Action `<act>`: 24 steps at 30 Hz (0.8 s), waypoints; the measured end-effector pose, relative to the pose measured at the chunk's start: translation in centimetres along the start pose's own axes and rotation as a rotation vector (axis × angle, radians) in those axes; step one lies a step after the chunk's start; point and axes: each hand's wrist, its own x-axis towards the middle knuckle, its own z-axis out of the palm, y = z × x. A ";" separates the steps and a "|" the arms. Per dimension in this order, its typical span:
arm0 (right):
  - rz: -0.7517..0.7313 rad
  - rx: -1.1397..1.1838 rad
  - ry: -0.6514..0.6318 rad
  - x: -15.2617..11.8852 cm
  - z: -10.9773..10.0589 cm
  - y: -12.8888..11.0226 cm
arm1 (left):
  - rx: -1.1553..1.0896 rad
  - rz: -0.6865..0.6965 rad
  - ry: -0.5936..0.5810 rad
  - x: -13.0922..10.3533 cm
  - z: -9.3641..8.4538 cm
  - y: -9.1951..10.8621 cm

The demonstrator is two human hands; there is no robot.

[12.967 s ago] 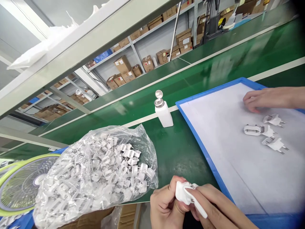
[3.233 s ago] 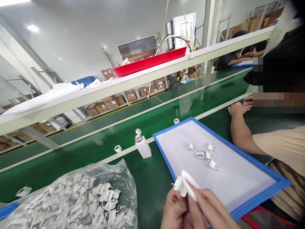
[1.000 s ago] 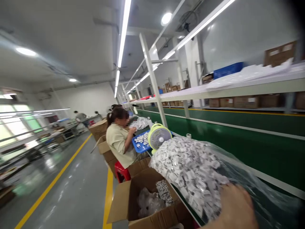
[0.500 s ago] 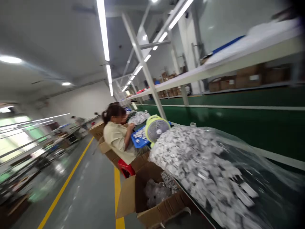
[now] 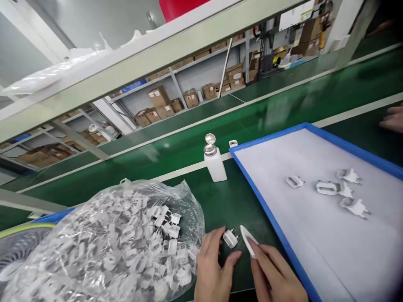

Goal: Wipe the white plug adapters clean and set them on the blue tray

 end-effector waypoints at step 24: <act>-0.171 0.039 -0.185 1.9 1.6 -1.3 | 0.124 0.264 -0.034 0.8 0.4 0.2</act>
